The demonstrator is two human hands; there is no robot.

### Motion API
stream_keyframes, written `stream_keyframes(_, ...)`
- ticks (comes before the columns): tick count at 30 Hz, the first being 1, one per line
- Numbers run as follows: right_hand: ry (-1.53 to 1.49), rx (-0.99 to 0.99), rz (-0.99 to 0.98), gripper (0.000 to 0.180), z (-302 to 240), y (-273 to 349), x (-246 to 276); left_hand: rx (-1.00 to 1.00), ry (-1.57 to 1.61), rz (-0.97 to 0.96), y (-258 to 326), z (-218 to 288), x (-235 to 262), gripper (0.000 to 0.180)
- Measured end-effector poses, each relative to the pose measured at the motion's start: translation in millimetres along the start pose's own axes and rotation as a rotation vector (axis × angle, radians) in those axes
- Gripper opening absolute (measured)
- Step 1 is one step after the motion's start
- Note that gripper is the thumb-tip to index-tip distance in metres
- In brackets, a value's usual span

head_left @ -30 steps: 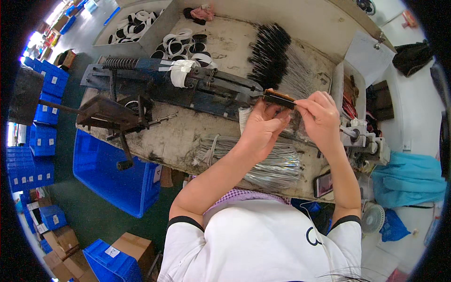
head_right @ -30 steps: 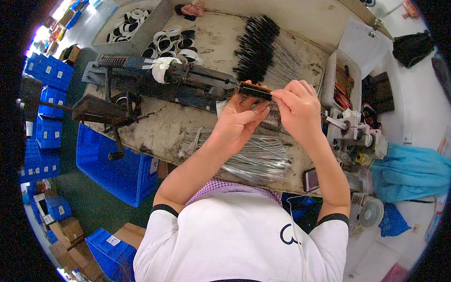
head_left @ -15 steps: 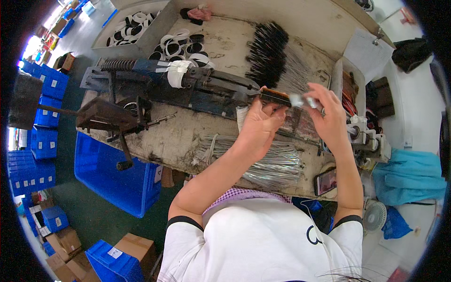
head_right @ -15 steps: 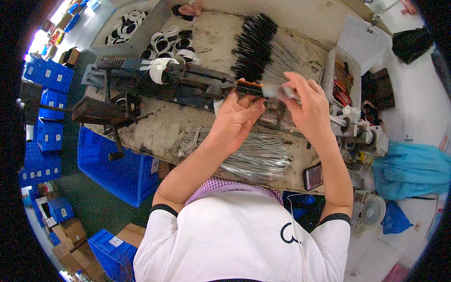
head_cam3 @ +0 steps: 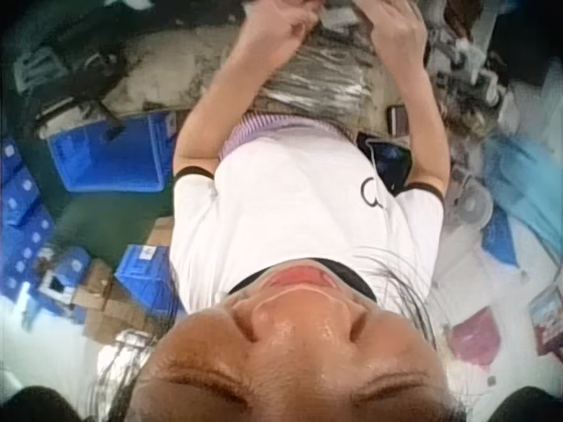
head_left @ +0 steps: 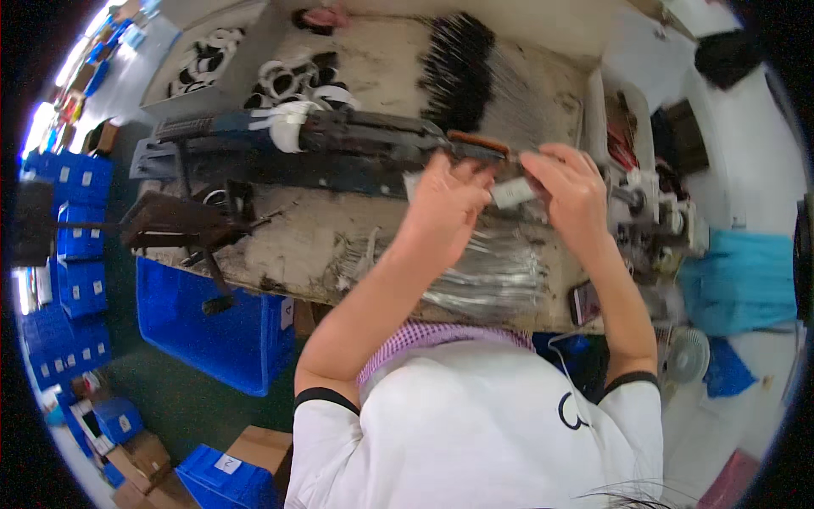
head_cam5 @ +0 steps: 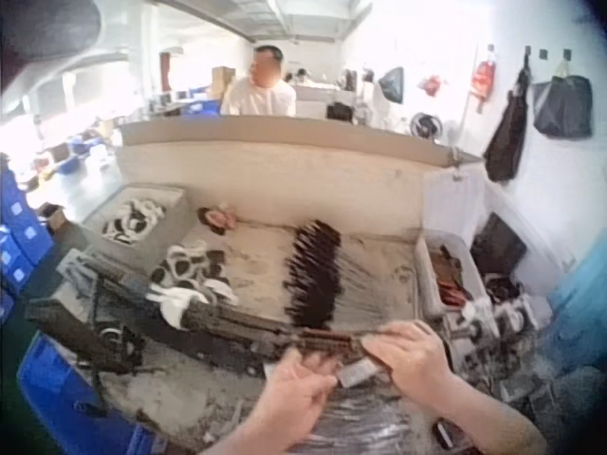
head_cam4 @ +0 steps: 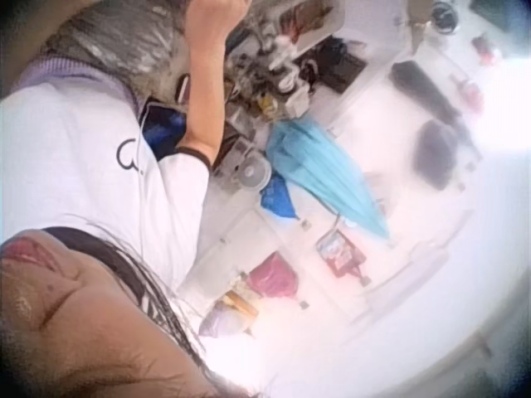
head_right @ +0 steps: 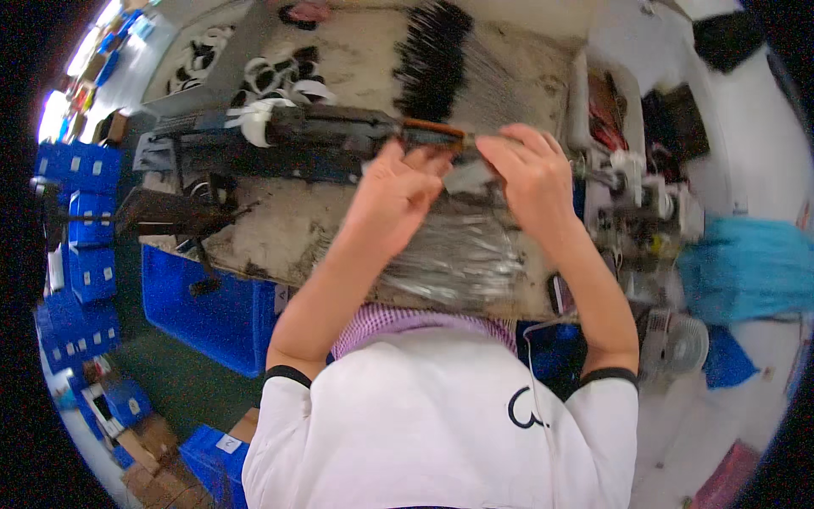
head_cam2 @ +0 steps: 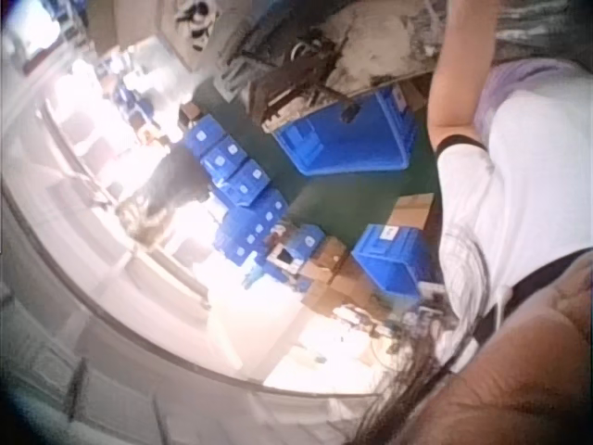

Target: The person assembles metallic rods and small plastic components at a workstation, using a handheld assembly tool and a spindle machine.

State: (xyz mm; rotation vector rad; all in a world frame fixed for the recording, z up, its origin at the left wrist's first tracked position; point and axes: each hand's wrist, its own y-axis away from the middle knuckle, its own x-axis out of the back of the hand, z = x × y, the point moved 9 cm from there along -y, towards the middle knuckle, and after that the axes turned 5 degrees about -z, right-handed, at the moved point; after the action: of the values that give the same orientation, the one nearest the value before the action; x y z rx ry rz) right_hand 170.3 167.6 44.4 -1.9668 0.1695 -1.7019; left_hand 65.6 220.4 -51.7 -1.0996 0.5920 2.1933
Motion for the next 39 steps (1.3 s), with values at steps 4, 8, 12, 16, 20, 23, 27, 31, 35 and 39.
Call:
stream_keyframes(4, -0.046, 0.031, 0.212, 0.032, -11.8, 8.2, 46.4, -0.035, -0.029, 0.019, 3.1, 12.3, -10.9, 0.047)
stream_keyframes(8, -0.372, -0.199, -0.148, 0.029, 0.8, 59.5, 35.7, -0.014, -0.077, 0.101, -0.1, -5.5, 5.0, 0.049)
stream_keyframes(12, -0.555, -0.702, -0.480, 0.022, 28.7, 146.9, -23.1, 0.167, -0.065, 0.178, 4.5, -54.7, 16.8, 0.057)
stream_keyframes(16, -0.602, -0.851, -0.359, 0.023, 40.7, 183.0, -51.2, 0.201, -0.084, 0.153, 26.3, -75.6, 3.8, 0.069)
stream_keyframes(20, -0.559, -0.868, -0.336, 0.023, 43.2, 180.5, -74.0, 0.209, -0.216, 0.133, 60.4, -71.8, 12.4, 0.062)
stream_keyframes(23, -0.473, -0.723, -0.333, 0.020, 39.4, 170.4, -71.0, 0.136, -0.297, 0.119, 100.2, -44.7, 32.3, 0.054)
stream_keyframes(27, -0.300, -0.588, -0.332, 0.023, 25.0, 165.5, -43.5, -0.648, -1.097, 0.584, 182.2, 58.1, 69.5, 0.056)
stream_keyframes(31, -0.068, -0.612, -0.308, 0.023, 29.0, 155.0, -8.8, -1.117, -1.978, 1.348, 270.4, 146.8, 86.1, 0.074)
stream_keyframes(35, 0.095, -0.553, -0.228, 0.024, 41.4, 146.4, 30.8, -0.994, -2.096, 1.378, 301.2, 187.3, 136.2, 0.079)
stream_keyframes(39, 0.190, -0.539, 0.100, 0.015, 79.0, 162.2, 116.9, -1.097, -1.680, 1.663, 353.4, 236.5, 213.1, 0.070)
